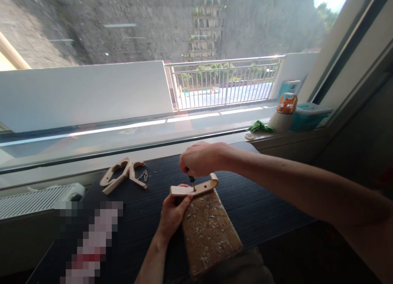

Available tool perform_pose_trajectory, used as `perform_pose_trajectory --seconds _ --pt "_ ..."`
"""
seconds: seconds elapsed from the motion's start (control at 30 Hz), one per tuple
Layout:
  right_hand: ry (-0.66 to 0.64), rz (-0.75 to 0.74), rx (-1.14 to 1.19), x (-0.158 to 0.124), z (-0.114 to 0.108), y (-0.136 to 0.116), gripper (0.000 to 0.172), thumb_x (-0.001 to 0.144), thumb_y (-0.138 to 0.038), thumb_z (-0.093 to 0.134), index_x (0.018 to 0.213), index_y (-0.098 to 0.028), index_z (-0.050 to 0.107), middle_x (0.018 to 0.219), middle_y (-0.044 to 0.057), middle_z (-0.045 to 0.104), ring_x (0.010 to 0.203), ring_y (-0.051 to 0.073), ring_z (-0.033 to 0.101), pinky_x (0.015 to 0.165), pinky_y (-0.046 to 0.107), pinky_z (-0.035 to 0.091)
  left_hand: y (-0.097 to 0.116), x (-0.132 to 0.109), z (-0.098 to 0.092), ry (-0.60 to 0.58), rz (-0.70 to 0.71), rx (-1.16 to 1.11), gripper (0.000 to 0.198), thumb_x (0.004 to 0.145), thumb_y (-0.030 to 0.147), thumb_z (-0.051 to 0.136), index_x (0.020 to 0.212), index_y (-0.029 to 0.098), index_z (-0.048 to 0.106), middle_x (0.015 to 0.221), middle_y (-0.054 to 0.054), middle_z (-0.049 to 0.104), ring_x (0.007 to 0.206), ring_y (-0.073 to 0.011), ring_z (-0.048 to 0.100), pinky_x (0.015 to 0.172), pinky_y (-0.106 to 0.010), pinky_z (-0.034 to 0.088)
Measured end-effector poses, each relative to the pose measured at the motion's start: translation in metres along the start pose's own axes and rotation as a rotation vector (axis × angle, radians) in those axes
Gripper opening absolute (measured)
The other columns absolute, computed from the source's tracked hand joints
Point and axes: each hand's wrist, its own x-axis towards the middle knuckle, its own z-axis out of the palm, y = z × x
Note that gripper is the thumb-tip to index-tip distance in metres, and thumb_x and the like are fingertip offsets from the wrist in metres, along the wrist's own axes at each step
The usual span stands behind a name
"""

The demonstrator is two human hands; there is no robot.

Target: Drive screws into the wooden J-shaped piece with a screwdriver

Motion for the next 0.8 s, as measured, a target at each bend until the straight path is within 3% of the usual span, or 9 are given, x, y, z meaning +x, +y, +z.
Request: perform_pose_trajectory --seconds 0.3,0.5,0.63,0.8 --pt "0.07 0.008 -0.015 0.01 0.012 0.008 0.026 0.079 -0.019 0.048 0.089 -0.006 0.069 0.086 0.014 0.068 0.076 0.018 0.059 0.063 0.028 0.038 0.005 -0.001 0.0 -0.023 -0.008 -0.004 0.028 0.069 0.034 0.067 0.092 0.018 0.067 0.095 -0.004 0.07 0.088 -0.0193 0.064 0.083 -0.029 0.049" --pt "0.056 0.048 -0.024 0.004 0.007 0.005 0.029 0.081 -0.024 0.048 0.092 -0.007 0.069 0.086 0.014 0.068 0.076 0.019 0.059 0.062 0.028 0.039 0.0 0.0 0.0 -0.007 -0.002 -0.009 0.031 0.068 0.034 0.068 0.094 0.017 0.066 0.095 -0.005 0.07 0.091 -0.0211 0.064 0.085 -0.032 0.049" --pt "0.005 0.059 -0.029 -0.001 -0.001 0.0 0.028 0.076 -0.016 0.052 0.097 -0.01 0.068 0.092 0.011 0.068 0.079 0.019 0.059 0.063 0.028 0.039 -0.001 0.0 0.0 -0.003 -0.002 -0.001 0.031 0.068 0.035 0.067 0.094 0.017 0.067 0.094 -0.005 0.07 0.09 -0.0208 0.064 0.083 -0.031 0.05" --pt "0.049 -0.013 -0.015 0.003 0.004 0.0 0.028 0.073 -0.012 0.051 0.095 -0.01 0.069 0.091 0.011 0.068 0.078 0.018 0.058 0.064 0.027 0.038 0.001 0.0 0.0 -0.011 -0.005 0.015 0.03 0.069 0.034 0.067 0.095 0.018 0.066 0.096 -0.004 0.07 0.09 -0.0198 0.064 0.084 -0.03 0.049"
